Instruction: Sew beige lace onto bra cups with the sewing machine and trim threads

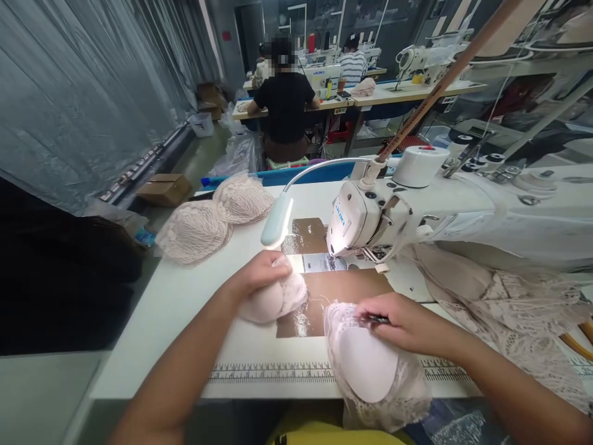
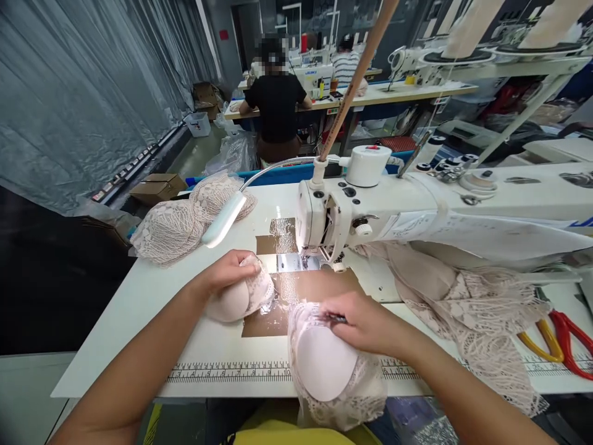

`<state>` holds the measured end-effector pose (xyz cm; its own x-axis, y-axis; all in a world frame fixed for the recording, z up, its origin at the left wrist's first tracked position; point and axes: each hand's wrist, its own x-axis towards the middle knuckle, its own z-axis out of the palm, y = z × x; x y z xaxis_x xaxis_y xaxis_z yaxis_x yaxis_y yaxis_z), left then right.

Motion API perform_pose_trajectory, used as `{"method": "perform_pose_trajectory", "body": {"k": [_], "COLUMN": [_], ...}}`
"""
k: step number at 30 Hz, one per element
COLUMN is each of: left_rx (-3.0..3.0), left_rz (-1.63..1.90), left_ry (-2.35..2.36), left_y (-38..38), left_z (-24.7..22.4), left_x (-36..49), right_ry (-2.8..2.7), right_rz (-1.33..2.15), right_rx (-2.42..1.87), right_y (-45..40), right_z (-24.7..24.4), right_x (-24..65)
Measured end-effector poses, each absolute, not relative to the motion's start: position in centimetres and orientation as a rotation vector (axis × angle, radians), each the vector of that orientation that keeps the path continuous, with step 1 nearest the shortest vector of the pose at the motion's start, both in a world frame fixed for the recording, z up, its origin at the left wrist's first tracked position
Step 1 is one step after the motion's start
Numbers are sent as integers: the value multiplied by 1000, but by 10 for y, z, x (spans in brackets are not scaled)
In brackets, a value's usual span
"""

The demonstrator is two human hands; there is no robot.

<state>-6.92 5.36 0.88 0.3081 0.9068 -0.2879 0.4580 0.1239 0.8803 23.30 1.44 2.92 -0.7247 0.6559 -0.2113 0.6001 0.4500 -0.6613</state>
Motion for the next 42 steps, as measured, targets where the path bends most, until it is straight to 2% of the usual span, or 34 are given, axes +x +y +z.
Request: {"method": "perform_pose_trajectory", "body": {"k": [4, 8, 13, 19, 24, 33, 37, 42], "left_rx": [1396, 1296, 1566, 1807, 1729, 1496, 1561, 1563], "left_rz": [559, 588, 581, 602, 602, 186, 273, 381], "left_ry": [1194, 1059, 1050, 1161, 1168, 973, 1110, 1091], "left_y": [44, 40, 37, 35, 35, 48, 49, 40], "left_z": [9, 11, 22, 32, 23, 29, 31, 30], "left_x": [-55, -49, -56, -55, -46, -84, -92, -69], "right_ry": [-2222, -2084, -1941, -1917, -1931, -2014, -2241, -2025], "right_rz": [1193, 1287, 1401, 1438, 1424, 1385, 1541, 1486], "right_rx": [-1276, -1169, -1065, -1117, -1141, -1175, -1042, -1056], "right_y": [23, 30, 33, 32, 31, 33, 32, 32], "right_z": [31, 23, 8, -2, -2, 13, 16, 9], "right_x": [201, 167, 159, 167, 168, 175, 177, 169]}}
